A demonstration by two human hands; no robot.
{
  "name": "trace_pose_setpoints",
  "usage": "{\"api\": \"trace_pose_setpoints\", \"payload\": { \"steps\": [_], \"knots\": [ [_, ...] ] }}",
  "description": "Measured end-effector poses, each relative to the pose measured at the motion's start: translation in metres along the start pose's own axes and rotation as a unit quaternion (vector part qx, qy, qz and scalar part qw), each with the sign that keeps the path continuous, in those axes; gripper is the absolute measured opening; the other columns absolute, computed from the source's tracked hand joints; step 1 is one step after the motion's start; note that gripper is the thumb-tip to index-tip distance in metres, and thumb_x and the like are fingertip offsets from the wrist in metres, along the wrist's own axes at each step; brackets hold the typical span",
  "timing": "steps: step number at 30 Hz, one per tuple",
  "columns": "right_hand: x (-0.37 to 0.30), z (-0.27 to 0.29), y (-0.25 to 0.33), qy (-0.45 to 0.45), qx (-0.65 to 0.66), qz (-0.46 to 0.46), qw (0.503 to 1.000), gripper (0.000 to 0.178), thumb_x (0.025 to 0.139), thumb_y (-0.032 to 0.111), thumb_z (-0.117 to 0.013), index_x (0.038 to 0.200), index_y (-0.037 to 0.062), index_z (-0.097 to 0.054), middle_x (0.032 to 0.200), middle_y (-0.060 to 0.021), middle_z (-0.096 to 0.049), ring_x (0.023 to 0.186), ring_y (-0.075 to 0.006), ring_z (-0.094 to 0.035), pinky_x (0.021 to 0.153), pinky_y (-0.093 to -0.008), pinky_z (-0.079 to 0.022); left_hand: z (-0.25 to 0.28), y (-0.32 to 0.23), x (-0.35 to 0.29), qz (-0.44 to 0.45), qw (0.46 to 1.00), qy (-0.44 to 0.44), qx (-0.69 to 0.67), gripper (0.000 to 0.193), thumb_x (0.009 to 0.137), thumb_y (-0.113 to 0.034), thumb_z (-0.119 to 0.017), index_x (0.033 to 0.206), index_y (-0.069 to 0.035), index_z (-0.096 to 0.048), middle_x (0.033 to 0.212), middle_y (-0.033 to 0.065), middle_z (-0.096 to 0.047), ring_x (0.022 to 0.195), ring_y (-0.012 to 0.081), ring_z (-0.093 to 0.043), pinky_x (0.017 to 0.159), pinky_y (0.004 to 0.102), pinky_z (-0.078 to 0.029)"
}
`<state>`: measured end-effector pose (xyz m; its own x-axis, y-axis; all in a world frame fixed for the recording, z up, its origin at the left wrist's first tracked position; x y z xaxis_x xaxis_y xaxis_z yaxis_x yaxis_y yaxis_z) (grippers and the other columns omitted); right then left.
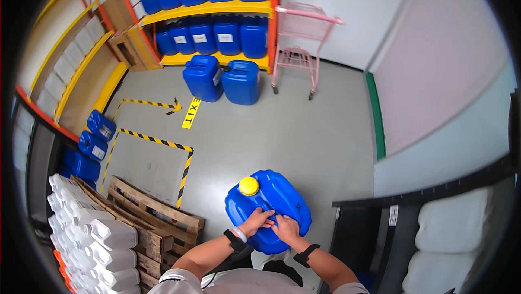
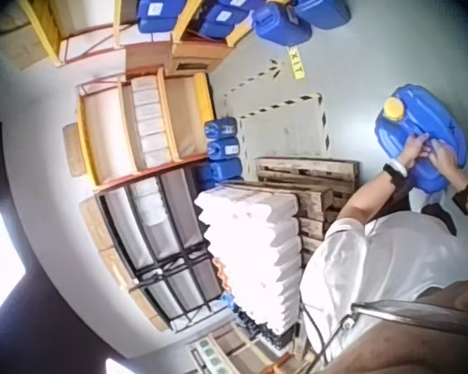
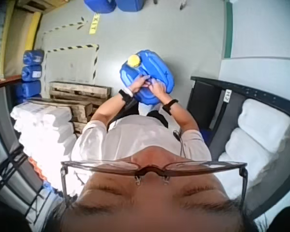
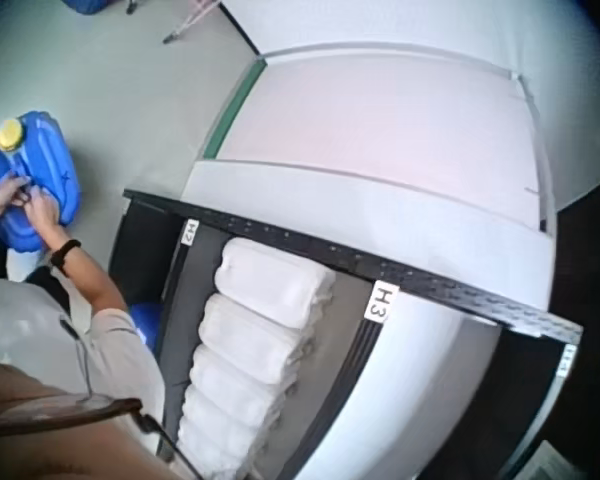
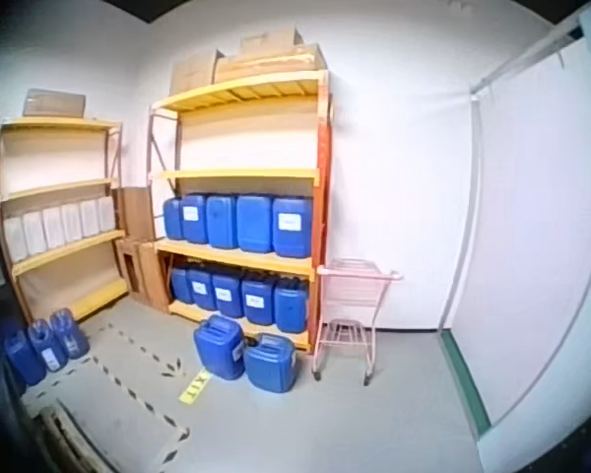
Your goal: The person repeatedly picks up blue and white plastic jerrycans from metal shelving units and places them on the floor. They handle the containers one at a time, moving them from different shelf levels to a designated area on the ground.
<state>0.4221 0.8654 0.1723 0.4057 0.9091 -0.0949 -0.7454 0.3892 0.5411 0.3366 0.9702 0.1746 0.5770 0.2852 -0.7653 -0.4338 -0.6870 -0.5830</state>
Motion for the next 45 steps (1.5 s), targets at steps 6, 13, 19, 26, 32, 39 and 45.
{"api": "trace_pose_setpoints", "payload": {
  "steps": [6, 13, 19, 26, 32, 39, 45],
  "knots": [
    [0.14, -0.013, 0.076, 0.045, -0.022, 0.101, 0.994, 0.023, 0.067, 0.02, -0.064, 0.08, 0.0037, -0.054, 0.069, -0.0159, -0.058, 0.068, -0.0308, -0.058, 0.06, -0.0398, -0.048, 0.111, -0.095, 0.016, -0.025, 0.999, -0.028, -0.035, 0.041, 0.082, -0.028, -0.059, 0.102, 0.004, -0.043, 0.09, 0.0104, -0.053, 0.072, 0.0142, -0.059, 0.061, 0.0229, -0.05],
    [0.302, -0.022, 0.132, 0.032, 0.004, 0.174, 0.984, 0.022, 0.066, 0.018, -0.063, 0.078, 0.0037, -0.052, 0.067, -0.0149, -0.057, 0.068, -0.0304, -0.058, 0.06, -0.0399, -0.047, 0.206, -0.217, 0.053, -0.078, 0.993, -0.062, -0.068, 0.036, 0.082, -0.024, -0.058, 0.099, 0.004, -0.043, 0.088, 0.0097, -0.053, 0.072, 0.0145, -0.059, 0.062, 0.0231, -0.05],
    [0.444, -0.052, 0.132, 0.035, 0.028, 0.221, 0.974, 0.021, 0.068, 0.018, -0.061, 0.08, 0.0036, -0.053, 0.066, -0.015, -0.056, 0.067, -0.0306, -0.057, 0.058, -0.0402, -0.047, 0.27, -0.303, 0.125, -0.1, 0.985, -0.087, -0.115, 0.035, 0.082, -0.023, -0.059, 0.096, 0.003, -0.042, 0.085, 0.0105, -0.053, 0.071, 0.0164, -0.059, 0.062, 0.0241, -0.051],
    [0.63, -0.108, 0.09, 0.15, 0.054, 0.206, 0.965, 0.024, 0.068, 0.018, -0.062, 0.084, 0.0037, -0.053, 0.074, -0.0155, -0.058, 0.071, -0.0305, -0.059, 0.062, -0.0392, -0.048, 0.348, -0.369, 0.28, -0.045, 0.964, -0.155, -0.213, 0.036, 0.081, -0.022, -0.06, 0.105, -0.001, -0.043, 0.093, 0.0088, -0.056, 0.075, 0.0179, -0.061, 0.064, 0.0261, -0.05],
    [0.754, -0.171, 0.034, 0.219, 0.055, 0.228, 0.947, 0.02, 0.067, 0.014, -0.058, 0.082, 0.002, -0.054, 0.075, -0.0173, -0.059, 0.074, -0.0306, -0.058, 0.065, -0.0398, -0.047, 0.399, -0.391, 0.428, 0.03, 0.94, -0.216, -0.264, 0.02, 0.083, -0.023, -0.055, 0.094, -0.008, -0.05, 0.081, 0.0042, -0.054, 0.07, 0.0159, -0.057, 0.063, 0.0274, -0.047],
    [0.837, -0.239, -0.035, 0.229, 0.026, 0.215, 0.949, 0.018, 0.074, 0.01, -0.047, 0.088, 0.0021, -0.056, 0.079, -0.0178, -0.06, 0.081, -0.0303, -0.058, 0.074, -0.0382, -0.046, 0.423, -0.398, 0.538, 0.105, 0.903, -0.199, -0.366, 0.032, 0.083, -0.03, -0.055, 0.102, -0.006, -0.045, 0.093, 0.0109, -0.049, 0.078, 0.0193, -0.054, 0.067, 0.031, -0.046],
    [0.861, -0.254, -0.061, 0.199, -0.011, 0.187, 0.962, 0.014, 0.075, 0.012, -0.048, 0.084, 0.0046, -0.056, 0.078, -0.0123, -0.062, 0.085, -0.0265, -0.057, 0.076, -0.0348, -0.045, 0.427, -0.402, 0.584, 0.138, 0.891, -0.2, -0.383, 0.042, 0.081, -0.033, -0.056, 0.11, -0.007, -0.042, 0.1, 0.0122, -0.047, 0.081, 0.0216, -0.052, 0.069, 0.032, -0.045]
  ]
}}
Point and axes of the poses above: each hand's wrist, its own x-axis towards the middle knuckle, its own z-axis out of the back of the hand, y = z × x, the point moved 3 cm from there along x, towards the middle knuckle
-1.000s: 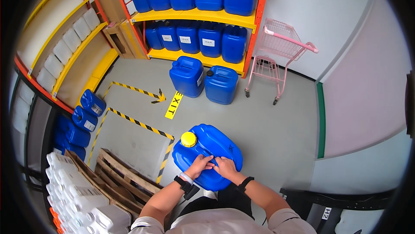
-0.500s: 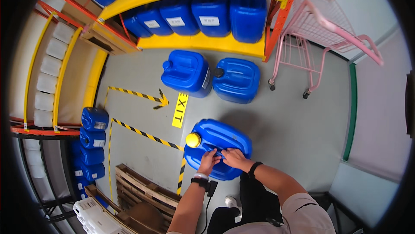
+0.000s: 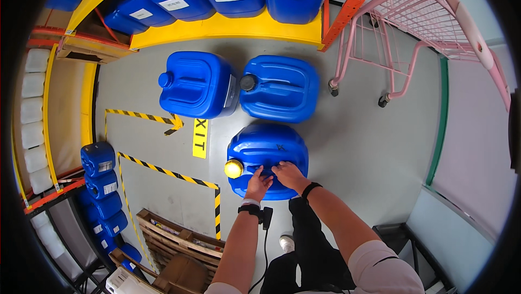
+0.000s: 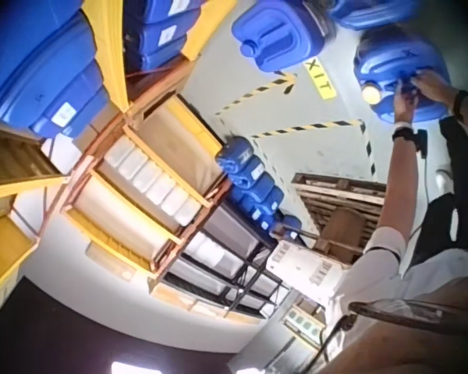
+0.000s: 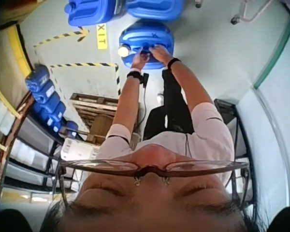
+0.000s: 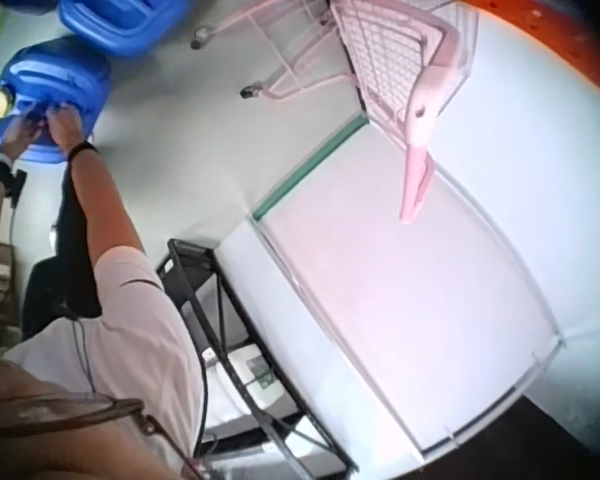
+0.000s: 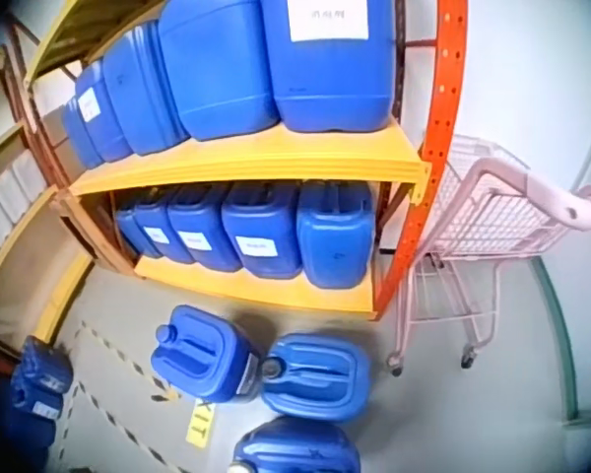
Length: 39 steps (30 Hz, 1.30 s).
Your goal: The person repeatedly picks up blue and white plastic jerrycans from metal shelving units and places them on the floor. They handle the containers one at a time, moving them from different shelf levels to a designated area on the ground.
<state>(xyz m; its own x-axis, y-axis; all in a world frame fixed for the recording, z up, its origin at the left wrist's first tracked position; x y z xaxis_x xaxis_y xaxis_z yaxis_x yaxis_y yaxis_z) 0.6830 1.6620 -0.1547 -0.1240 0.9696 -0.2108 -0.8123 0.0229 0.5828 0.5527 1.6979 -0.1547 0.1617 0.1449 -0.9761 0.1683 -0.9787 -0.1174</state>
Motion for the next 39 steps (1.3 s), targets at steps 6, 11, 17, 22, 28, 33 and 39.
{"api": "trace_pose_setpoints", "payload": {
  "steps": [6, 11, 17, 22, 28, 33, 39],
  "knots": [
    [0.013, 0.004, -0.004, -0.013, -0.006, -0.015, 1.0, 0.012, 0.074, 0.013, -0.05, 0.081, 0.0066, -0.056, 0.075, -0.0084, -0.062, 0.082, -0.0233, -0.056, 0.072, -0.0324, -0.044, -0.007, -0.017, 0.012, -0.005, 1.0, 0.013, 0.001, 0.037, 0.081, -0.032, -0.057, 0.108, -0.01, -0.046, 0.094, 0.0108, -0.05, 0.079, 0.0213, -0.054, 0.066, 0.0313, -0.046],
    [0.011, 0.007, 0.002, 0.002, -0.031, -0.03, 0.999, 0.014, 0.071, 0.012, -0.052, 0.083, 0.0071, -0.056, 0.076, -0.0072, -0.06, 0.081, -0.0226, -0.055, 0.07, -0.0322, -0.043, -0.006, -0.02, 0.007, 0.01, 0.999, 0.009, 0.045, 0.039, 0.082, -0.031, -0.055, 0.109, -0.006, -0.043, 0.096, 0.0126, -0.05, 0.08, 0.0224, -0.054, 0.065, 0.0325, -0.047],
    [-0.014, 0.033, 0.013, -0.044, -0.056, -0.086, 0.994, 0.012, 0.071, 0.012, -0.051, 0.08, 0.0074, -0.056, 0.078, -0.0061, -0.058, 0.08, -0.0217, -0.055, 0.064, -0.0331, -0.045, -0.012, -0.012, -0.035, -0.047, 0.969, 0.022, 0.24, 0.034, 0.083, -0.029, -0.053, 0.108, -0.007, -0.046, 0.097, 0.0115, -0.057, 0.079, 0.0207, -0.056, 0.066, 0.0305, -0.046],
    [-0.07, 0.068, 0.026, -0.056, -0.061, -0.108, 0.991, 0.012, 0.071, 0.012, -0.052, 0.082, 0.0073, -0.055, 0.077, -0.0066, -0.057, 0.079, -0.0227, -0.055, 0.063, -0.0338, -0.047, -0.017, -0.002, -0.094, -0.125, 0.869, 0.082, 0.471, 0.033, 0.08, -0.025, -0.054, 0.108, -0.007, -0.051, 0.091, 0.0061, -0.06, 0.077, 0.0165, -0.059, 0.065, 0.0275, -0.046],
    [-0.168, 0.096, 0.065, 0.019, -0.054, -0.212, 0.975, 0.014, 0.078, 0.012, -0.047, 0.087, 0.0085, -0.057, 0.081, -0.0085, -0.061, 0.084, -0.0245, -0.058, 0.069, -0.0364, -0.049, 0.022, 0.003, -0.165, -0.168, 0.791, 0.148, 0.569, 0.034, 0.084, -0.027, -0.053, 0.108, -0.004, -0.052, 0.092, 0.0076, -0.061, 0.079, 0.0163, -0.06, 0.068, 0.0272, -0.047],
    [-0.269, 0.1, 0.118, -0.031, 0.021, -0.399, 0.916, 0.019, 0.076, 0.014, -0.047, 0.091, 0.007, -0.057, 0.086, -0.012, -0.06, 0.089, -0.0298, -0.056, 0.075, -0.0403, -0.046, 0.065, -0.003, -0.219, -0.188, 0.719, 0.17, 0.647, 0.033, 0.083, -0.027, -0.055, 0.105, -0.003, -0.053, 0.089, 0.0084, -0.061, 0.077, 0.0158, -0.06, 0.064, 0.0263, -0.048],
    [-0.385, 0.069, 0.215, -0.082, 0.081, -0.52, 0.846, 0.018, 0.075, 0.014, -0.046, 0.086, 0.0043, -0.057, 0.084, -0.016, -0.06, 0.083, -0.0325, -0.058, 0.071, -0.0433, -0.047, 0.113, -0.021, -0.231, -0.224, 0.642, 0.186, 0.709, 0.034, 0.077, -0.027, -0.059, 0.097, 0.0, -0.058, 0.083, 0.0122, -0.064, 0.067, 0.0169, -0.063, 0.057, 0.0257, -0.049]
  ]
}}
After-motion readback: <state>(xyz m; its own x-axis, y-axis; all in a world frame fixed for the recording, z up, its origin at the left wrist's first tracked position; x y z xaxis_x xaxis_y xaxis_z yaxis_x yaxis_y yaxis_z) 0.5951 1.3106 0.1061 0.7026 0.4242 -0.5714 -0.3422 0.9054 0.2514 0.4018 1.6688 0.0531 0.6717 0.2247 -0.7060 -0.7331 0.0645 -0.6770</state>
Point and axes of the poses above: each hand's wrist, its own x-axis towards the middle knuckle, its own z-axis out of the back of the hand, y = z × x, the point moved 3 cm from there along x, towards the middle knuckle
